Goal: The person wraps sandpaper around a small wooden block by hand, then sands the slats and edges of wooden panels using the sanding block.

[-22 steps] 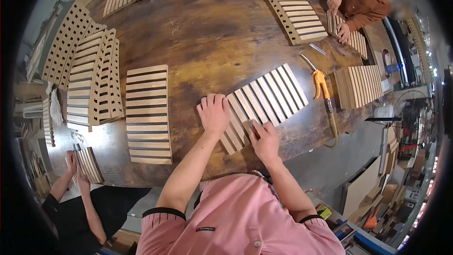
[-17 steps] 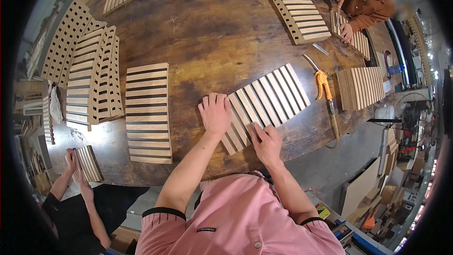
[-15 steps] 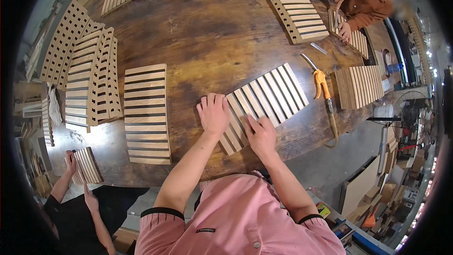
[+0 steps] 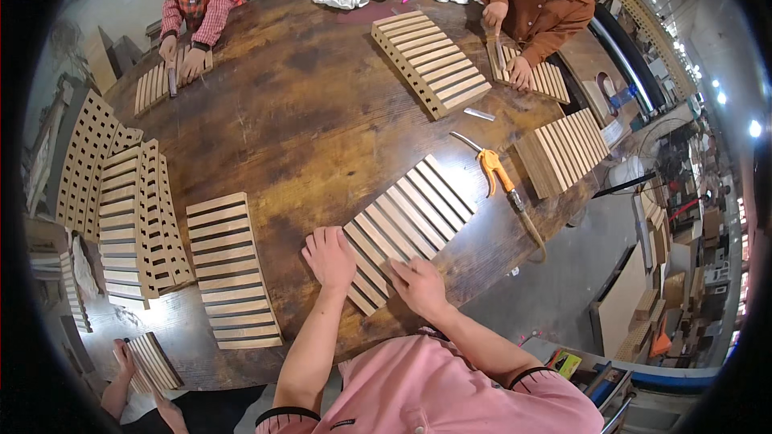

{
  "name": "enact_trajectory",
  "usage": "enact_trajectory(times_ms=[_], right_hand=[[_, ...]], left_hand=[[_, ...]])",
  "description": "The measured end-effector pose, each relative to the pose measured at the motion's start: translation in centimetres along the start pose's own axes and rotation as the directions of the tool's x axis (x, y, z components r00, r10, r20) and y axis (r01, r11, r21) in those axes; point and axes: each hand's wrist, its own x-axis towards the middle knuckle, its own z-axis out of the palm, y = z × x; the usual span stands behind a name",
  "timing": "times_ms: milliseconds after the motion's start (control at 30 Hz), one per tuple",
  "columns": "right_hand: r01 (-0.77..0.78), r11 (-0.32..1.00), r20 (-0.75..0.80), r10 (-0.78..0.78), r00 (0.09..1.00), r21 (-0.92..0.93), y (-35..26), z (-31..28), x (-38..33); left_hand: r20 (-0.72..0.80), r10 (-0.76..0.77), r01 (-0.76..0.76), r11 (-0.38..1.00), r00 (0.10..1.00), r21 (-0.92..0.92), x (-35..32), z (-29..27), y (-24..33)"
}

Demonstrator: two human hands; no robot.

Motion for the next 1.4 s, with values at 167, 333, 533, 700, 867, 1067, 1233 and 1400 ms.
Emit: enact_trajectory(times_ms=[167, 333, 533, 700, 867, 1067, 1233, 1400], right_hand=[[0.077, 0.997, -0.109, -0.073, 0.991, 0.030, -1.1, 1.8, 4.2], [0.040, 0.986, -0.070, -0.029, 0.997, 0.163, -1.0, 4.7, 8.4], [-0.233, 0.909, -0.041, 0.263, 0.964, 0.345, 3.9, -0.4, 2.7], [-0.340, 0.839, -0.149, 0.436, 0.888, 0.425, 9.7, -4.9, 3.0], [-0.261, 0.884, -0.227, 0.366, 0.903, 0.389, 12.7, -6.3, 7.2], [-0.297, 0.942, -0.008, 0.302, 0.953, 0.157, 14.0, -3.5, 10.8], [-0.445, 0.895, 0.056, 0.443, 0.895, 0.025, 15.1, -4.4, 10.9], [-0.579, 0.708, 0.052, 0.614, 0.787, 0.404, 15.3, -6.7, 8.5]], left_hand=[[-0.061, 0.084, -0.086, 0.996, 0.995, -0.033, 0.2, -0.4, 0.1], [-0.044, 0.058, -0.057, 0.998, 0.997, 0.032, 0.2, 1.3, -0.9], [-0.014, 0.016, -0.017, 0.999, 1.000, -0.033, -0.7, 0.9, -0.9], [0.010, -0.027, 0.028, 0.989, 1.000, -0.147, -0.9, -0.4, -1.1], [-0.162, -0.160, 0.132, 0.977, 0.974, -0.168, -5.1, -0.2, -4.4], [0.185, -0.201, 0.261, 0.484, 0.962, -0.835, -8.2, 0.6, -5.4], [0.232, -0.272, 0.338, 0.463, 0.934, -0.820, -6.0, -0.9, -1.7], [0.049, -0.231, 0.134, 0.366, 0.972, -0.921, -2.8, 0.1, -2.1]])
